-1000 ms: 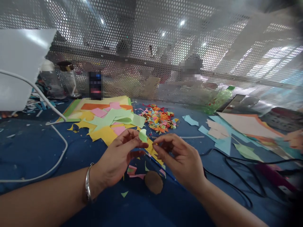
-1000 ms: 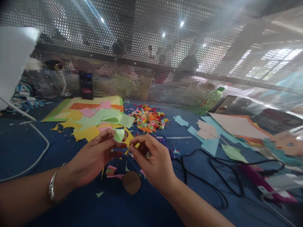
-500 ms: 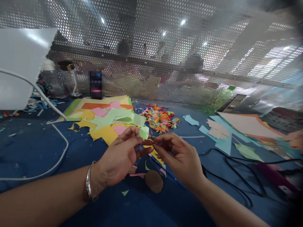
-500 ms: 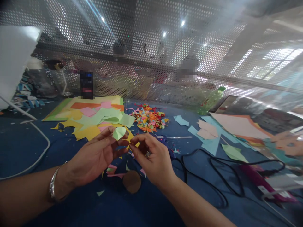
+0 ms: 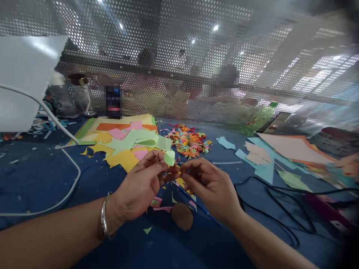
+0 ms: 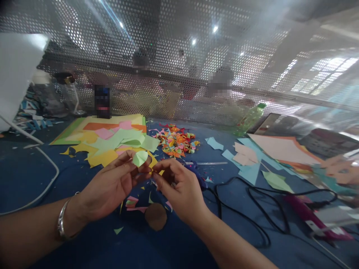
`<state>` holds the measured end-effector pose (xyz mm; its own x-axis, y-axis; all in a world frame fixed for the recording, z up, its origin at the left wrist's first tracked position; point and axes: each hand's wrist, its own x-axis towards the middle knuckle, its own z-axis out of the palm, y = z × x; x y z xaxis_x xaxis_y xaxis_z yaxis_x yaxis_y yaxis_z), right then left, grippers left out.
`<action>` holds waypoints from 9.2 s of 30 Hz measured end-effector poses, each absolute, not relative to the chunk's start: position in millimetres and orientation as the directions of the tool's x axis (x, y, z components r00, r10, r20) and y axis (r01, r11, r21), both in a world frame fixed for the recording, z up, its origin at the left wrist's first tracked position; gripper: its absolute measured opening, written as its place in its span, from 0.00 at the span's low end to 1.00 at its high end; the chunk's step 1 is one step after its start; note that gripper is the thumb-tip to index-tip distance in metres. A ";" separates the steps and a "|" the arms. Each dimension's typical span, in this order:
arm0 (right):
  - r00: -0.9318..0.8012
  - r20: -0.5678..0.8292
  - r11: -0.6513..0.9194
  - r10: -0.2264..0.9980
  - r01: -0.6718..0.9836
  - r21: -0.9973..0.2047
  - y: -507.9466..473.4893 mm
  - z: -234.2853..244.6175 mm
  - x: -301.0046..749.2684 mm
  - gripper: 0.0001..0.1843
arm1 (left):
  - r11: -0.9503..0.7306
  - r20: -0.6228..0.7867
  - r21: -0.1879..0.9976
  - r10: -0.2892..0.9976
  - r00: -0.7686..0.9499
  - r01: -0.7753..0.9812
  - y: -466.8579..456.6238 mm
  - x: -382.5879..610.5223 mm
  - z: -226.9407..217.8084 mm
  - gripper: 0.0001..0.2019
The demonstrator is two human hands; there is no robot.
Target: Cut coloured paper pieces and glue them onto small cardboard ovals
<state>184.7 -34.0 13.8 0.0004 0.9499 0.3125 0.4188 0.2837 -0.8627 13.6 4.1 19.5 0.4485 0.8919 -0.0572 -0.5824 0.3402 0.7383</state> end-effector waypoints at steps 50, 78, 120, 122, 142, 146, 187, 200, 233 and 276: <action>0.147 0.389 0.347 0.910 0.247 -0.905 -41.7 15.7 181.0 0.05 | -0.658 0.586 0.741 0.732 0.347 0.136 0.5 10.6 5.2 0.05; 0.067 0.398 0.352 0.915 0.349 -0.868 -41.8 19.1 180.2 0.07 | -0.643 0.572 0.753 0.745 0.341 0.141 3.5 9.3 3.8 0.04; -0.152 0.534 0.522 0.831 0.542 -0.659 -37.8 16.0 193.5 0.05 | -0.681 0.600 0.713 0.715 0.358 0.165 9.4 5.7 1.8 0.07; -0.153 0.533 0.523 0.832 0.537 -0.663 -38.0 15.9 194.2 0.06 | -0.681 0.599 0.713 0.716 0.359 0.168 10.2 5.8 1.7 0.07; -0.097 0.531 0.488 0.842 0.556 -0.672 -37.6 21.6 189.6 0.03 | -0.679 0.609 0.715 0.721 0.331 0.166 6.4 7.2 1.7 0.08; -0.089 0.527 0.482 0.845 0.555 -0.678 -37.8 22.0 188.8 0.02 | -0.678 0.605 0.713 0.723 0.334 0.177 5.0 7.4 3.2 0.08; -0.039 0.444 0.399 0.895 0.516 -0.758 -36.1 18.0 187.8 0.08 | -0.548 0.512 0.832 0.817 0.265 0.082 14.2 10.2 -1.3 0.05; 0.008 0.413 0.354 0.911 0.497 -0.792 -35.2 20.9 186.5 0.09 | -0.541 0.516 0.838 0.828 0.219 0.073 16.3 9.4 -3.5 0.04; 0.211 0.380 0.074 0.901 0.787 -0.613 18.9 14.0 244.7 0.15 | -0.476 0.441 0.874 0.863 0.246 0.101 9.4 3.0 -5.9 0.04; -0.131 0.411 0.340 0.902 0.803 -0.490 -19.3 -3.2 236.4 0.15 | -0.559 -0.106 0.609 0.647 0.755 0.563 19.5 -31.4 35.5 0.12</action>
<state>236.4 -19.3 -3.2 -0.1315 0.9022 0.4108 0.8030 0.3399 -0.4895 -31.4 19.5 35.5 0.7554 0.6467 -0.1056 0.5634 -0.5588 0.6085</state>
